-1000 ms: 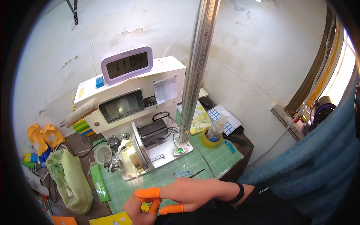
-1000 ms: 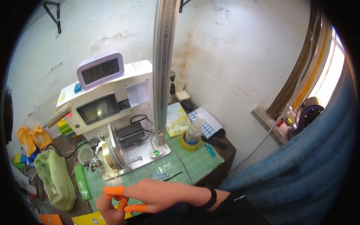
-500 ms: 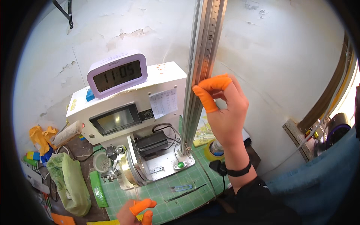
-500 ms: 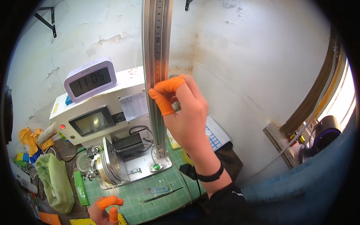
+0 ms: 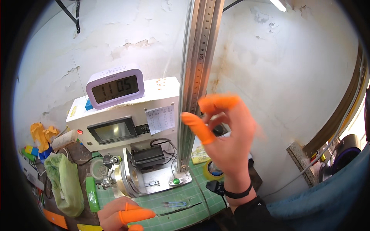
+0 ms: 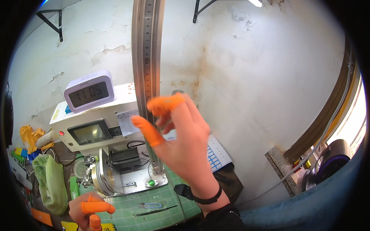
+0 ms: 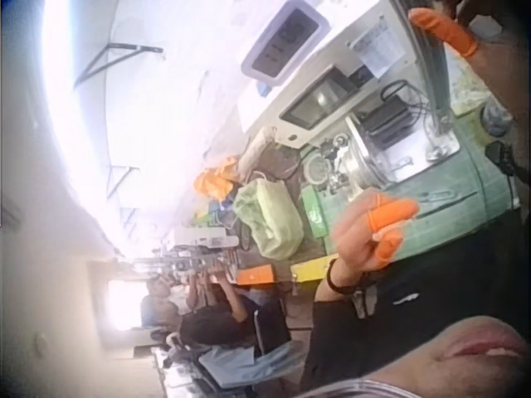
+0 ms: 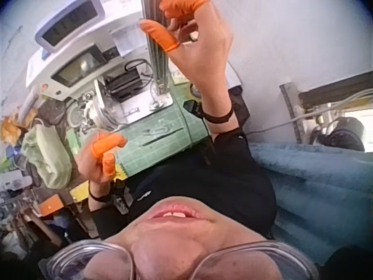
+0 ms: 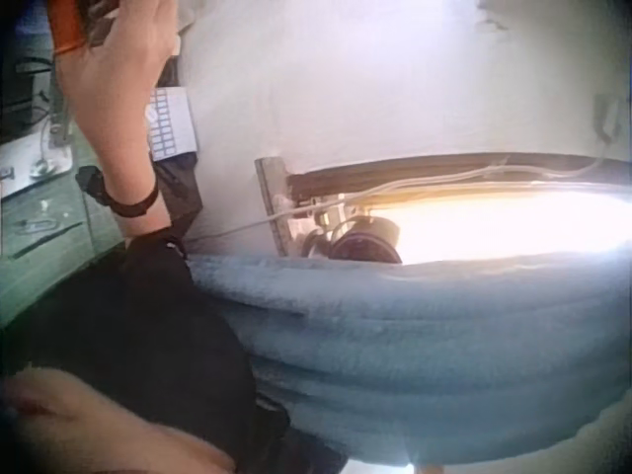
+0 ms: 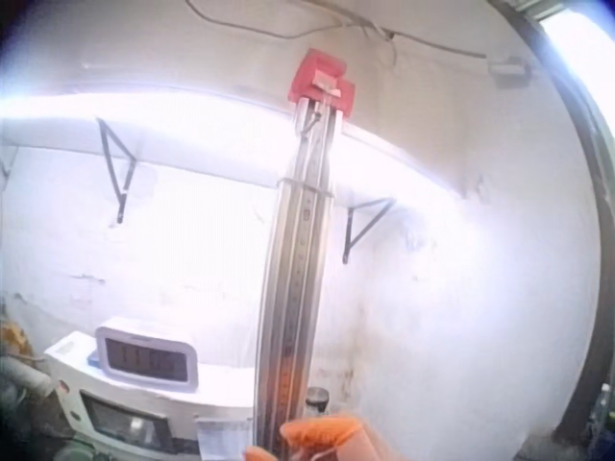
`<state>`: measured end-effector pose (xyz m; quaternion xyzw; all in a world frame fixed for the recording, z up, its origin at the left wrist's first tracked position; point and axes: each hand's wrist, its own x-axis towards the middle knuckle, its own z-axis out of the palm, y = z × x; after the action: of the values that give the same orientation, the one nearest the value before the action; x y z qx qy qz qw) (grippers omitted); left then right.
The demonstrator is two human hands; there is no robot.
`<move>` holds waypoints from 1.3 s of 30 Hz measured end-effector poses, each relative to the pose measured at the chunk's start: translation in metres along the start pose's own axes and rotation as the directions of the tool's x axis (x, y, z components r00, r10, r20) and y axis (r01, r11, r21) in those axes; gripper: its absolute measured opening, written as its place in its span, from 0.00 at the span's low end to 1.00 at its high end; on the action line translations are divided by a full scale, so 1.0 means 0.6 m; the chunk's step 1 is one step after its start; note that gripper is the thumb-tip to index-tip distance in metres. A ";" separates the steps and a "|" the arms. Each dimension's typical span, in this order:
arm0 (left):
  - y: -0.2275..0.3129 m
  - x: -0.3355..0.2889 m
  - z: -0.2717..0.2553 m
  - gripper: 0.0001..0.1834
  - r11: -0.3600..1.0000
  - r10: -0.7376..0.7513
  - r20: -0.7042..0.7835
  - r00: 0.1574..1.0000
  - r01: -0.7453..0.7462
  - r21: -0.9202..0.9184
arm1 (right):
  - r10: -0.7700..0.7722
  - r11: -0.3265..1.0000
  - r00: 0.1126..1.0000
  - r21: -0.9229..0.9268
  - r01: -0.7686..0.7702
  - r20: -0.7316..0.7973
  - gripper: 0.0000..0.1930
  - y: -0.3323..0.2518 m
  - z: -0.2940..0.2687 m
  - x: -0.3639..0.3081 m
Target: The person is assembling small electronic components at a workshop bench, using glue, tweezers, and a rotating fixture.
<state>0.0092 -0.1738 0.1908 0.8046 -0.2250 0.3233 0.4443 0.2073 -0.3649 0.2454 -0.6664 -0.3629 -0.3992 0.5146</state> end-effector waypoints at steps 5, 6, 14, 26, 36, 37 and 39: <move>0.004 0.002 0.011 0.20 0.999 0.039 0.003 0.999 -0.039 0.002 | -0.099 0.988 0.994 -0.126 0.094 -0.035 0.08 0.005 0.026 0.030; 0.006 0.000 0.010 0.20 0.999 0.051 -0.016 0.999 -0.051 -0.010 | -0.026 0.999 1.000 0.027 0.026 -0.013 0.08 0.001 0.017 0.026; 0.013 -0.028 -0.024 0.22 0.987 -0.098 -0.100 0.990 0.084 -0.137 | 0.209 0.750 0.965 0.607 -0.262 0.159 0.07 -0.052 -0.057 -0.015; 0.012 -0.018 -0.032 0.20 0.982 -0.070 -0.077 0.995 0.056 -0.178 | 0.255 0.661 0.957 0.696 -0.279 0.142 0.08 -0.092 -0.056 -0.036; 0.043 -0.026 -0.034 0.19 0.947 -0.284 0.047 0.958 0.288 -0.143 | 0.062 0.717 0.711 0.464 -0.520 0.701 0.08 -0.148 0.022 -0.190; 0.040 -0.031 -0.035 0.18 0.942 -0.281 0.090 0.956 0.292 -0.167 | 0.086 0.718 0.715 0.454 -0.527 0.694 0.08 -0.143 0.036 -0.228; 0.003 -0.035 -0.012 0.12 0.866 -0.238 0.169 0.957 0.287 -0.409 | 0.167 0.788 0.729 0.355 -0.503 0.664 0.07 -0.130 0.002 -0.248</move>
<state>-0.0089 -0.1670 0.1793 0.7271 -0.2037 0.1564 0.6367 0.0753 -0.3583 0.1411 -0.6516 -0.4671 0.0482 0.5957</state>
